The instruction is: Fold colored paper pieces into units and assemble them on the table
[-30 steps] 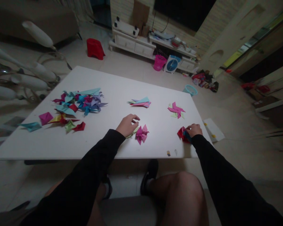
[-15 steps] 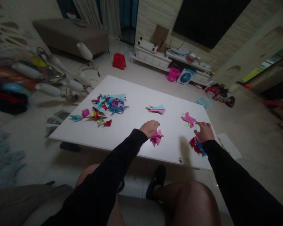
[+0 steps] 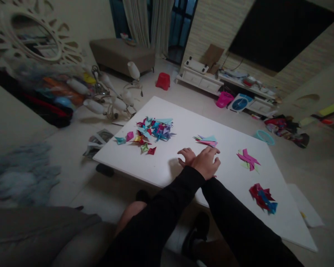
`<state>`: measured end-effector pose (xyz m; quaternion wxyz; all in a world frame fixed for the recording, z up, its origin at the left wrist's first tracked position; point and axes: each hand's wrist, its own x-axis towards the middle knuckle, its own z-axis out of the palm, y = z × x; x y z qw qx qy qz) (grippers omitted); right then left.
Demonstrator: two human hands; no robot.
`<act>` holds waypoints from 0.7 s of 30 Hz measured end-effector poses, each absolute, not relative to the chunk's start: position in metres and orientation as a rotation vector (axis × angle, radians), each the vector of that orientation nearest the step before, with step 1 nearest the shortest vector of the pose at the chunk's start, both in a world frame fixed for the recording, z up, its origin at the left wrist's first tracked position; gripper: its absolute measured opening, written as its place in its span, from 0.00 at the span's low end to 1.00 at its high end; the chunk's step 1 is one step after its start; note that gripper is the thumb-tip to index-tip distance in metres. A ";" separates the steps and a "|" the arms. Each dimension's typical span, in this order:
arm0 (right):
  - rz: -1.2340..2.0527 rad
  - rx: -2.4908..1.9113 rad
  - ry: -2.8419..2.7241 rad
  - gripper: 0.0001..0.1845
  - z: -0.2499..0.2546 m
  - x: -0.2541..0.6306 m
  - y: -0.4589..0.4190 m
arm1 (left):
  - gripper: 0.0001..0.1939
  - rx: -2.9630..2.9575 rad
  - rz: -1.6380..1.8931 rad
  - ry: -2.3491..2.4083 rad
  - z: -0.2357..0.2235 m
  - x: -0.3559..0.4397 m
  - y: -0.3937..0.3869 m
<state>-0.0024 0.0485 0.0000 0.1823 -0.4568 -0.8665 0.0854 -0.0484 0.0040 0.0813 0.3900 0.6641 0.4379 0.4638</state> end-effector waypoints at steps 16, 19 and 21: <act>0.257 -0.957 -2.738 0.06 -0.033 -0.164 0.059 | 0.10 1.706 1.239 1.160 0.086 -0.085 0.021; 0.263 -0.973 -2.653 0.07 -0.022 -0.130 0.046 | 0.10 1.704 1.295 1.131 0.088 -0.084 0.023; 0.232 -1.070 -2.591 0.06 -0.014 -0.092 0.034 | 0.10 1.702 1.344 1.132 0.090 -0.084 0.024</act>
